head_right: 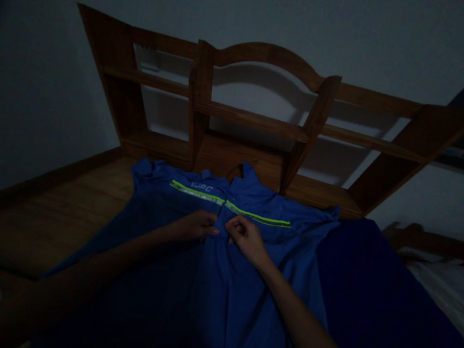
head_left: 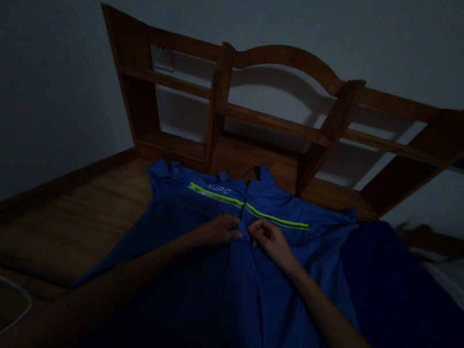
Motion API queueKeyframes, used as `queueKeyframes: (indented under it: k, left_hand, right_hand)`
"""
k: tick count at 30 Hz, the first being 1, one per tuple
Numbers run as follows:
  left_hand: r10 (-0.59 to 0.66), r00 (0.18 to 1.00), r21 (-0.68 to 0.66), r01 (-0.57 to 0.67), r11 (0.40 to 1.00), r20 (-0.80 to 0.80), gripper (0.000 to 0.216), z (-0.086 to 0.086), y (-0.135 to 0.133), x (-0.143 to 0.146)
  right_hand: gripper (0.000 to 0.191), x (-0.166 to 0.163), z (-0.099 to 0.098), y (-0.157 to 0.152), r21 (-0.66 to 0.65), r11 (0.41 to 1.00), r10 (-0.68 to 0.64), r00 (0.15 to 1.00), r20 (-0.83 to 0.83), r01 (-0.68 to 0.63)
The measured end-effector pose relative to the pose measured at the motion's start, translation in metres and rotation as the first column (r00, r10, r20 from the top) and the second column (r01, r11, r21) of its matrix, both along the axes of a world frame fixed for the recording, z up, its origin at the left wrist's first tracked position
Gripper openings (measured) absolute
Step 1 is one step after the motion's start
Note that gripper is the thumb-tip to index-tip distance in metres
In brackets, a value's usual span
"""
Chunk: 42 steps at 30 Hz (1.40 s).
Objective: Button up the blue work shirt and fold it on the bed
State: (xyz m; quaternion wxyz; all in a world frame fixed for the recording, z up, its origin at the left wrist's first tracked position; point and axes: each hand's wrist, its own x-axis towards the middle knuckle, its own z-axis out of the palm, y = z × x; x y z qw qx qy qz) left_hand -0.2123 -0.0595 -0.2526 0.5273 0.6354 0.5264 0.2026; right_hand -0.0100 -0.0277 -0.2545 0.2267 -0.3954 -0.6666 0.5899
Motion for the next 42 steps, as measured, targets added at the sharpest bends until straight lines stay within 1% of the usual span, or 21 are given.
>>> queueKeyframes:
  k: [5, 9, 12, 16, 21, 25, 27, 29, 32, 37, 42]
  left_hand:
    - [-0.028, 0.999, 0.01, 0.028, 1.0, -0.044, 0.022, 0.007, 0.001, 0.0]
    - [-0.032, 0.989, 0.095, 0.046, 0.994, -0.146, 0.018, 0.017, 0.001, 0.0]
    - [-0.04, 0.983, 0.138, 0.065, 0.988, -0.181, 0.019, 0.02, 0.0, 0.0]
    - [-0.05, 0.98, 0.171, 0.084, 0.982, -0.193, 0.019, 0.018, -0.003, -0.001]
    - [-0.037, 0.979, 0.12, 0.062, 0.991, -0.199, 0.014, 0.018, -0.004, -0.001]
    - [-0.061, 0.989, 0.073, 0.071, 0.995, -0.131, 0.009, 0.019, -0.003, -0.002]
    - [-0.068, 0.994, 0.07, 0.074, 0.995, -0.09, 0.008, 0.016, -0.002, -0.003]
    - [-0.062, 0.995, 0.088, 0.069, 0.994, -0.075, 0.009, 0.013, -0.001, -0.003]
    - [-0.036, 0.995, 0.119, 0.047, 0.992, -0.096, 0.016, 0.011, 0.0, -0.003]
    - [-0.014, 0.991, 0.135, 0.032, 0.99, -0.13, 0.027, 0.012, 0.001, -0.001]
    - [0.002, 0.993, 0.148, 0.016, 0.989, -0.119, 0.027, 0.012, 0.001, 0.0]
  right_hand:
    - [0.028, 0.0, 0.001, -0.001, 0.0, 1.0, 0.006, 1.0, -0.027, -0.006]
    - [0.03, 0.0, 0.001, -0.001, -0.003, 1.0, -0.001, 1.0, -0.003, 0.001]
    - [0.03, 0.0, 0.0, 0.0, 0.001, 1.0, 0.001, 1.0, 0.011, -0.001]
    - [0.029, 0.0, 0.001, 0.0, -0.002, 1.0, 0.004, 1.0, 0.019, -0.004]
    - [0.029, 0.0, 0.001, 0.0, -0.003, 1.0, -0.002, 1.0, 0.014, 0.002]
    - [0.029, -0.001, 0.001, 0.0, -0.013, 1.0, 0.002, 1.0, 0.0, -0.002]
    - [0.029, 0.0, 0.001, 0.0, -0.005, 1.0, 0.009, 1.0, 0.0, -0.009]
    - [0.028, 0.0, 0.001, 0.0, -0.002, 1.0, 0.011, 1.0, -0.001, -0.011]
    - [0.029, 0.0, 0.001, 0.0, -0.007, 1.0, 0.004, 1.0, 0.002, -0.004]
    - [0.029, 0.0, 0.0, -0.001, 0.004, 1.0, 0.002, 1.0, 0.012, -0.002]
    - [0.028, 0.001, -0.001, -0.001, 0.004, 1.0, 0.006, 1.0, 0.015, -0.006]
